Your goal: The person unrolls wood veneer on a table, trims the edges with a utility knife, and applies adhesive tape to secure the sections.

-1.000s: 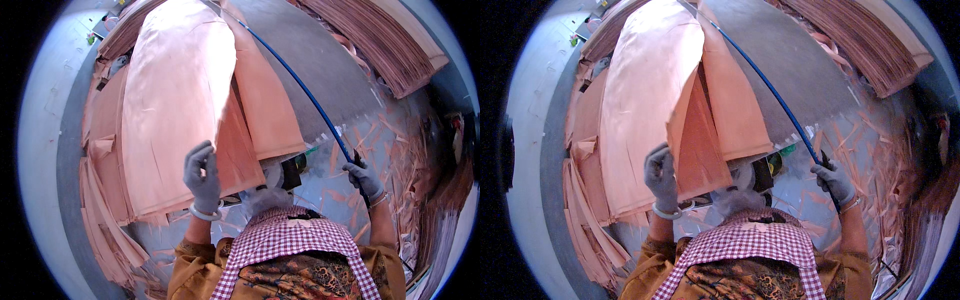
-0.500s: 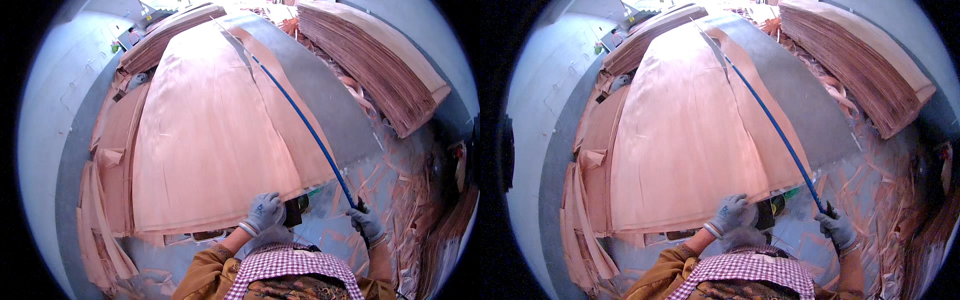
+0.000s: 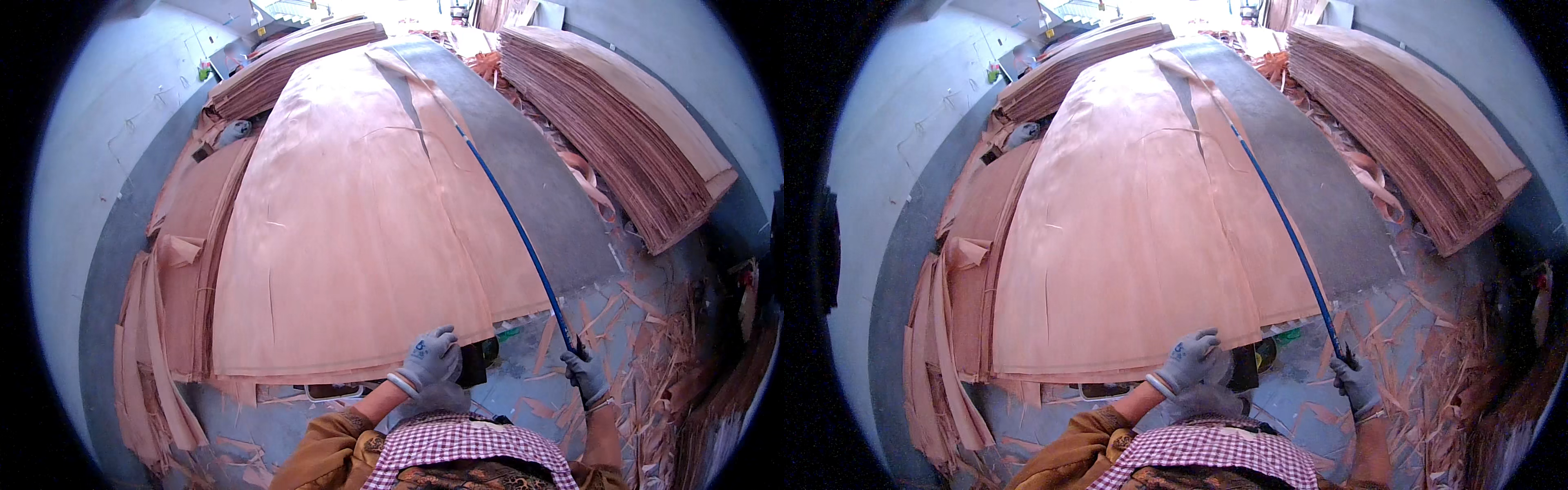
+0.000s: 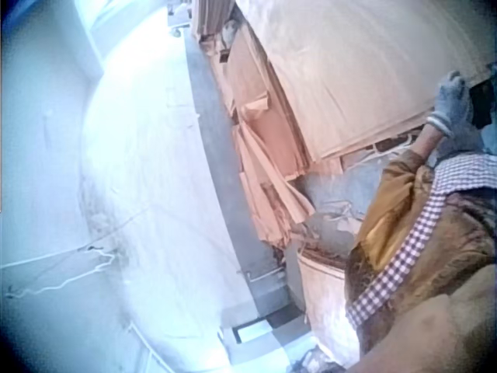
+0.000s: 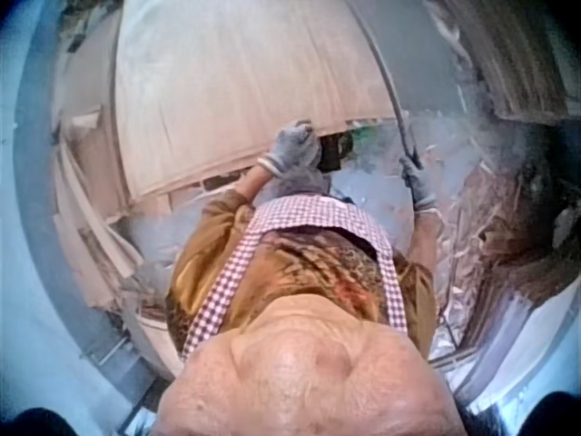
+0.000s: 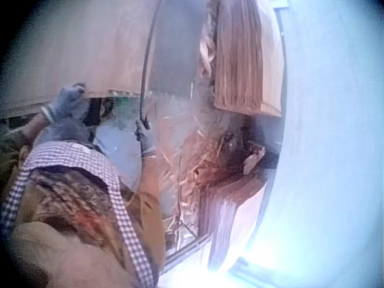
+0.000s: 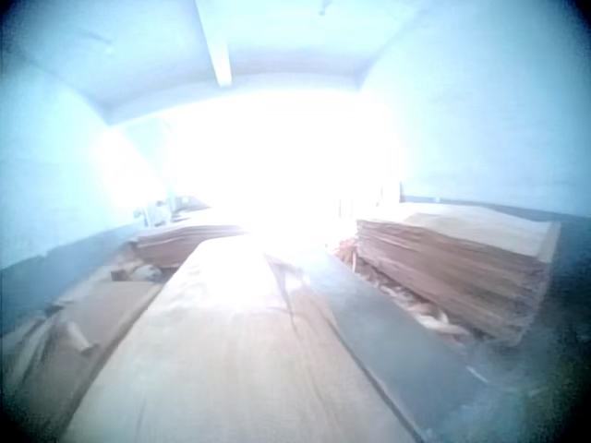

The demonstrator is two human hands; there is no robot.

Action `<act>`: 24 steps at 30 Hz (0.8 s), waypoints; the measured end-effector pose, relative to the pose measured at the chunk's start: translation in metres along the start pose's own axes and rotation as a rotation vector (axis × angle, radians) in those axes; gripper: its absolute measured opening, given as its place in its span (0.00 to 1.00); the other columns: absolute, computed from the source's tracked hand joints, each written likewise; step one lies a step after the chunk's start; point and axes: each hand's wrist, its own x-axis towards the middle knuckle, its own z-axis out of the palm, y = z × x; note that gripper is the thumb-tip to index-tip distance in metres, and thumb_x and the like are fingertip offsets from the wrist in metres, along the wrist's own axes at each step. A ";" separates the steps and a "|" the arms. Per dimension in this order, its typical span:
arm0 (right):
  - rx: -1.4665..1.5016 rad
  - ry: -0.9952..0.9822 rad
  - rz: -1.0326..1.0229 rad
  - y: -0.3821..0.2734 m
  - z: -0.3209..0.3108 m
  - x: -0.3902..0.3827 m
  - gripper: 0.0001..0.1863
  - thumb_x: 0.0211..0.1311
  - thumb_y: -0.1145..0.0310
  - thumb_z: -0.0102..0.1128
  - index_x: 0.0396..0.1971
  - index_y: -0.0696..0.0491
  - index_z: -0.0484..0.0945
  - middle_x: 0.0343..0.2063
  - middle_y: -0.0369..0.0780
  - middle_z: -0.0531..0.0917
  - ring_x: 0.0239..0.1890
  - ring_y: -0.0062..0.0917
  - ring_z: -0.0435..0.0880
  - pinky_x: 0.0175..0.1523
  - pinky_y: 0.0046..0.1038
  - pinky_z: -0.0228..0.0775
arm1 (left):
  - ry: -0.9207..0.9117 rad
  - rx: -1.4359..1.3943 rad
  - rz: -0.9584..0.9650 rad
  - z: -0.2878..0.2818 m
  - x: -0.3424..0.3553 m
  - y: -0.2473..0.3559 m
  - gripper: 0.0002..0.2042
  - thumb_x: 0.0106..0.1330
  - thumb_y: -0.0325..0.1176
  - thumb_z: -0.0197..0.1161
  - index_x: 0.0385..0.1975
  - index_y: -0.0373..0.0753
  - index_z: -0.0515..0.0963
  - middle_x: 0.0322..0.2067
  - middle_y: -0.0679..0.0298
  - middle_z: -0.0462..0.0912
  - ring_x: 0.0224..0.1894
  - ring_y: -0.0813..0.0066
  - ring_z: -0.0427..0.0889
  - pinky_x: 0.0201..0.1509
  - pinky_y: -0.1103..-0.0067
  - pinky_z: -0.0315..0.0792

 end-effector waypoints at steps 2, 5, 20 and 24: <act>0.040 0.013 0.014 0.000 -0.003 0.000 0.11 0.55 0.62 0.63 0.29 0.54 0.74 0.13 0.32 0.73 0.11 0.15 0.69 0.15 0.16 0.56 | 0.003 0.087 0.073 0.001 0.009 0.002 0.17 0.52 0.35 0.64 0.40 0.35 0.75 0.49 0.47 0.74 0.48 0.50 0.75 0.52 0.66 0.70; 0.079 -0.007 0.014 0.001 -0.008 -0.005 0.11 0.55 0.62 0.63 0.28 0.54 0.75 0.13 0.32 0.72 0.12 0.15 0.70 0.15 0.17 0.56 | -0.032 0.277 0.157 0.015 0.024 0.016 0.26 0.49 0.40 0.67 0.48 0.36 0.71 0.55 0.47 0.68 0.56 0.50 0.68 0.59 0.64 0.63; 0.017 -0.014 0.110 -0.001 -0.012 -0.047 0.10 0.57 0.64 0.61 0.28 0.57 0.78 0.11 0.35 0.73 0.09 0.17 0.67 0.15 0.19 0.56 | -0.319 0.553 0.225 0.100 0.090 0.009 0.24 0.51 0.40 0.59 0.50 0.41 0.73 0.44 0.58 0.74 0.46 0.63 0.73 0.46 0.69 0.65; 0.044 0.003 0.108 0.003 -0.021 -0.052 0.10 0.55 0.64 0.63 0.27 0.56 0.79 0.11 0.36 0.74 0.09 0.17 0.68 0.14 0.20 0.56 | -0.445 0.623 0.252 0.090 0.093 0.018 0.19 0.51 0.38 0.57 0.44 0.41 0.75 0.39 0.60 0.77 0.41 0.65 0.76 0.43 0.69 0.67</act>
